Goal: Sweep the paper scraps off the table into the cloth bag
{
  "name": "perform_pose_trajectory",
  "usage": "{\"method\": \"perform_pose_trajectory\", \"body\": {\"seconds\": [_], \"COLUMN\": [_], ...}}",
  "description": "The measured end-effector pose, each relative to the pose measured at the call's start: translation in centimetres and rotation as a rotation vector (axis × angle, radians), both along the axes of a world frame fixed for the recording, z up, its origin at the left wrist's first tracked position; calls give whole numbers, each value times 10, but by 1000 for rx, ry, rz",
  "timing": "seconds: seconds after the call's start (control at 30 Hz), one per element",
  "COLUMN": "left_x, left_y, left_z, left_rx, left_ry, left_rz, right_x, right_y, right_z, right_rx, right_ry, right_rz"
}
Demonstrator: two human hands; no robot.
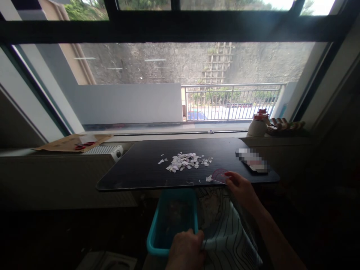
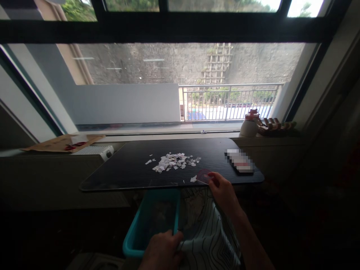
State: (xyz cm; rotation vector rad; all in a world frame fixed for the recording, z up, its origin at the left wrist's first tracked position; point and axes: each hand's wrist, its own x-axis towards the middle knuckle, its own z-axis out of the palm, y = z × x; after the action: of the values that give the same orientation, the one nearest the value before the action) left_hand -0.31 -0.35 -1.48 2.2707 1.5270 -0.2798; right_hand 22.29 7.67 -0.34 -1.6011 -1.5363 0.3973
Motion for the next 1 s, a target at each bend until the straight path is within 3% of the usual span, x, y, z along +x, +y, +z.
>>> {"method": "perform_pose_trajectory", "body": {"seconds": [0.17, 0.33, 0.5, 0.67, 1.0], "left_x": [-1, -2, -2, -2, -1], "left_y": [1, 0, 1, 0, 0], "left_z": [-3, -7, -8, -7, -6], "left_rx": [22, 60, 40, 64, 65], "left_ry": [3, -28, -25, -34, -19], "left_rz": [-2, -3, -7, 2, 7], "right_x": [1, -3, -2, -3, 6], "right_y": [2, 7, 10, 6, -7], "right_z": [2, 2, 1, 2, 7], "right_rx": [-2, 16, 13, -13, -19], "right_ry": [-32, -19, -37, 1, 28], "right_rz": [-89, -21, -97, -13, -6]}}
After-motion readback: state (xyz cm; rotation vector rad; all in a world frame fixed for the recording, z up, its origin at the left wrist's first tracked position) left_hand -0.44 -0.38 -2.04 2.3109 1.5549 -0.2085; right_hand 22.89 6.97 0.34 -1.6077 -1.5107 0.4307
